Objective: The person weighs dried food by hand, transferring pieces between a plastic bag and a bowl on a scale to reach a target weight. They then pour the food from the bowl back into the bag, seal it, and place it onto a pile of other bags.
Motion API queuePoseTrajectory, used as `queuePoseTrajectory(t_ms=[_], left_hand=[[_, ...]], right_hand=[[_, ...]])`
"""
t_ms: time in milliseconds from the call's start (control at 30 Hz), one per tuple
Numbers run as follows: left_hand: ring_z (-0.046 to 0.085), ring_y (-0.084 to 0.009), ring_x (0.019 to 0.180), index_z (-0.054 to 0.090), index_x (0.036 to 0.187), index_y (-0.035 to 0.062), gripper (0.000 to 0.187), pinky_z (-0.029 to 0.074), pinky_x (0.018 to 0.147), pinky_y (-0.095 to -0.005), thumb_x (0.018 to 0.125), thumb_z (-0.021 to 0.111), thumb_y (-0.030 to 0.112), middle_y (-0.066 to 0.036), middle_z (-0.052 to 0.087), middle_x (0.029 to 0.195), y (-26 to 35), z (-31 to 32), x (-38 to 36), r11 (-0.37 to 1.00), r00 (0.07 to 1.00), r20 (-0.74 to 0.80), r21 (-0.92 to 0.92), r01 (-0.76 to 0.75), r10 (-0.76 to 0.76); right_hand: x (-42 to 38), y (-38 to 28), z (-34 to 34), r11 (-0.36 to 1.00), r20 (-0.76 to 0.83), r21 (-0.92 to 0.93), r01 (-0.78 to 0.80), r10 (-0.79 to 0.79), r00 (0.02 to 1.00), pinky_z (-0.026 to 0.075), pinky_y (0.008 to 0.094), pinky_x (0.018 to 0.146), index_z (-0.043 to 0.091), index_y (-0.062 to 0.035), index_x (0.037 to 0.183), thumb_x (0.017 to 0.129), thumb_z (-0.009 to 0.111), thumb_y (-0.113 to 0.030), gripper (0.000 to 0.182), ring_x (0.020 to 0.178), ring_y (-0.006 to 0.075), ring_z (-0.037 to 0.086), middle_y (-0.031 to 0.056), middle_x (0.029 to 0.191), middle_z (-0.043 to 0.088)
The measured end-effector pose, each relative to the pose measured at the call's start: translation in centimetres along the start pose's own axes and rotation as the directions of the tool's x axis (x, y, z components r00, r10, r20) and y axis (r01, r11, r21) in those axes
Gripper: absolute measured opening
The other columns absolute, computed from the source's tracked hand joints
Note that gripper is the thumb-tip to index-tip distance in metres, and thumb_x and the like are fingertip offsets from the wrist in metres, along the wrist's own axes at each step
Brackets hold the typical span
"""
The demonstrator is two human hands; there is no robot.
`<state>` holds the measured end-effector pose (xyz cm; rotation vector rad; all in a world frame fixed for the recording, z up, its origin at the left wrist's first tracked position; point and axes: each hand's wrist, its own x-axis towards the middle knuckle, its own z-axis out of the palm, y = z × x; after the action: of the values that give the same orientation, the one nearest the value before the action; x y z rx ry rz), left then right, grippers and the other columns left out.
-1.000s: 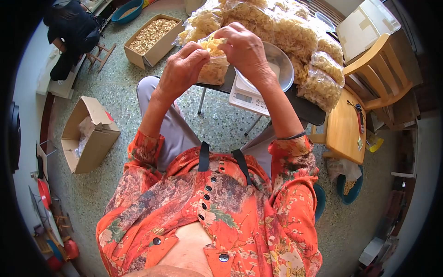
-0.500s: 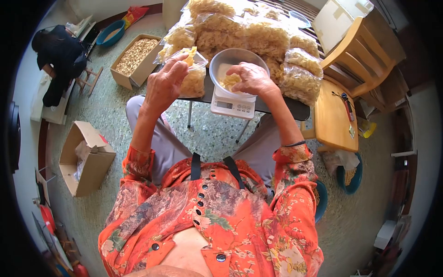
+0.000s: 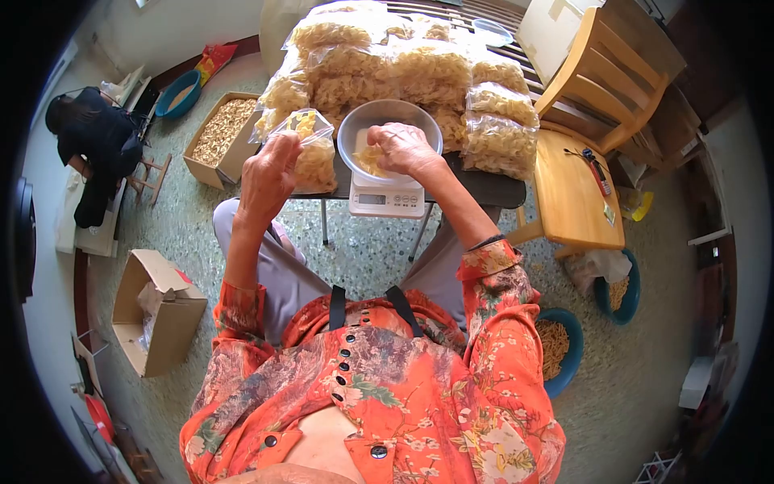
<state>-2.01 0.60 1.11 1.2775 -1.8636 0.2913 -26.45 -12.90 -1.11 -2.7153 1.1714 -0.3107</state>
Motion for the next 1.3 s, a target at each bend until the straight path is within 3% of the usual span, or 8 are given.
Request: queuePoseTrajectory(t_ms=[367, 433, 500, 633, 833, 1033, 1200, 1300], left_hand=[[0.068, -0.0404, 0.077, 0.056, 0.102, 0.0094, 0.01, 0.053, 0.063, -0.048, 0.096, 0.064, 0.01, -0.015, 0.067, 0.097, 0.1, 0.7, 0.5, 0.999, 0.999, -0.039, 0.05, 0.004, -0.002], [0.068, -0.0393, 0.075, 0.055, 0.1, 0.0096, 0.01, 0.053, 0.061, -0.0474, 0.096, 0.065, 0.011, -0.014, 0.066, 0.095, -0.1, 1.1, 0.4, 0.993, 0.997, -0.071, 0.12, 0.01, -0.001], [0.069, -0.0383, 0.073, 0.057, 0.101, 0.0101, 0.01, 0.054, 0.061, -0.0467, 0.097, 0.065, 0.014, -0.013, 0.068, 0.096, -0.6, 1.3, 0.3, 0.991, 0.997, -0.08, 0.136, 0.004, 0.007], [0.07, -0.0367, 0.076, 0.062, 0.103, 0.0098, 0.009, 0.055, 0.062, -0.045, 0.096, 0.067, 0.014, -0.012, 0.069, 0.098, -0.4, 0.8, 0.2, 0.994, 0.997, -0.081, 0.112, -0.008, 0.017], [0.07, -0.0359, 0.077, 0.064, 0.102, 0.0099, 0.012, 0.056, 0.064, -0.0436, 0.094, 0.071, 0.013, -0.01, 0.07, 0.1, -0.7, 0.9, 0.0, 0.998, 0.998, -0.058, 0.068, -0.014, 0.018], [0.071, -0.033, 0.082, 0.064, 0.109, 0.0114, 0.017, 0.056, 0.067, -0.0437, 0.092, 0.066, 0.009, -0.008, 0.068, 0.098, -1.1, 0.9, -0.3, 0.996, 0.996, -0.052, 0.064, -0.063, 0.067], [0.07, -0.0366, 0.084, 0.062, 0.107, 0.0086, 0.018, 0.056, 0.067, -0.0453, 0.091, 0.07, 0.007, -0.012, 0.067, 0.101, -1.1, 0.5, -0.6, 0.997, 0.995, -0.068, 0.002, -0.071, 0.071], [0.069, -0.0376, 0.084, 0.063, 0.103, 0.007, 0.016, 0.056, 0.068, -0.0447, 0.09, 0.073, 0.005, -0.013, 0.066, 0.098, -1.3, 0.1, -0.9, 0.996, 0.995, -0.082, -0.071, -0.061, 0.055]], right_hand=[[-0.2, 1.0, -0.8, 0.995, -0.226, 0.098, 0.031, -0.008, 0.974, 0.057, 0.0433, 0.086, 0.075, -0.0121, 0.095, 0.083, 0.064, -0.013, 0.016, 0.096, 0.036, 0.071, 0.0157, 0.093, 0.074], [-0.2, 1.6, -1.2, 0.966, -0.273, 0.245, 0.076, -0.007, 0.962, 0.059, 0.0393, 0.082, 0.075, -0.0095, 0.096, 0.083, 0.066, -0.011, 0.016, 0.087, 0.0295, 0.074, 0.0142, 0.09, 0.075], [-0.2, 2.3, -1.4, 0.889, -0.252, 0.452, 0.078, 0.044, 0.967, 0.057, 0.028, 0.068, 0.074, -0.0017, 0.102, 0.089, 0.068, -0.003, 0.014, 0.072, 0.0098, 0.068, 0.0065, 0.084, 0.075], [-1.1, 1.8, -3.4, 0.693, -0.142, 0.719, -0.049, 0.216, 0.966, 0.055, 0.025, 0.063, 0.075, -0.0003, 0.105, 0.09, 0.073, -0.009, 0.017, 0.07, 0.007, 0.066, 0.0024, 0.083, 0.074], [-0.6, 0.4, -5.3, 0.536, -0.309, 0.831, 0.149, 0.223, 0.924, 0.055, 0.0228, 0.066, 0.075, -0.0016, 0.111, 0.092, 0.079, -0.013, 0.022, 0.075, 0.0052, 0.065, 0.0014, 0.09, 0.074], [1.1, -6.8, -7.4, 0.7, -0.43, 0.678, 0.222, 0.134, 0.893, 0.055, 0.0231, 0.066, 0.076, -0.0053, 0.11, 0.092, 0.079, -0.016, 0.021, 0.075, 0.0051, 0.065, 0.0002, 0.087, 0.075], [3.2, -9.2, -4.7, 0.903, -0.549, 0.257, 0.345, -0.158, 0.821, 0.058, 0.0401, 0.077, 0.074, -0.0078, 0.107, 0.09, 0.072, -0.015, 0.019, 0.082, 0.0301, 0.074, 0.0157, 0.092, 0.075], [4.1, -9.0, -3.6, 0.931, -0.536, 0.022, 0.364, -0.296, 0.79, 0.058, 0.0434, 0.08, 0.074, -0.0074, 0.104, 0.09, 0.069, -0.014, 0.016, 0.088, 0.0337, 0.073, 0.0141, 0.095, 0.075]])
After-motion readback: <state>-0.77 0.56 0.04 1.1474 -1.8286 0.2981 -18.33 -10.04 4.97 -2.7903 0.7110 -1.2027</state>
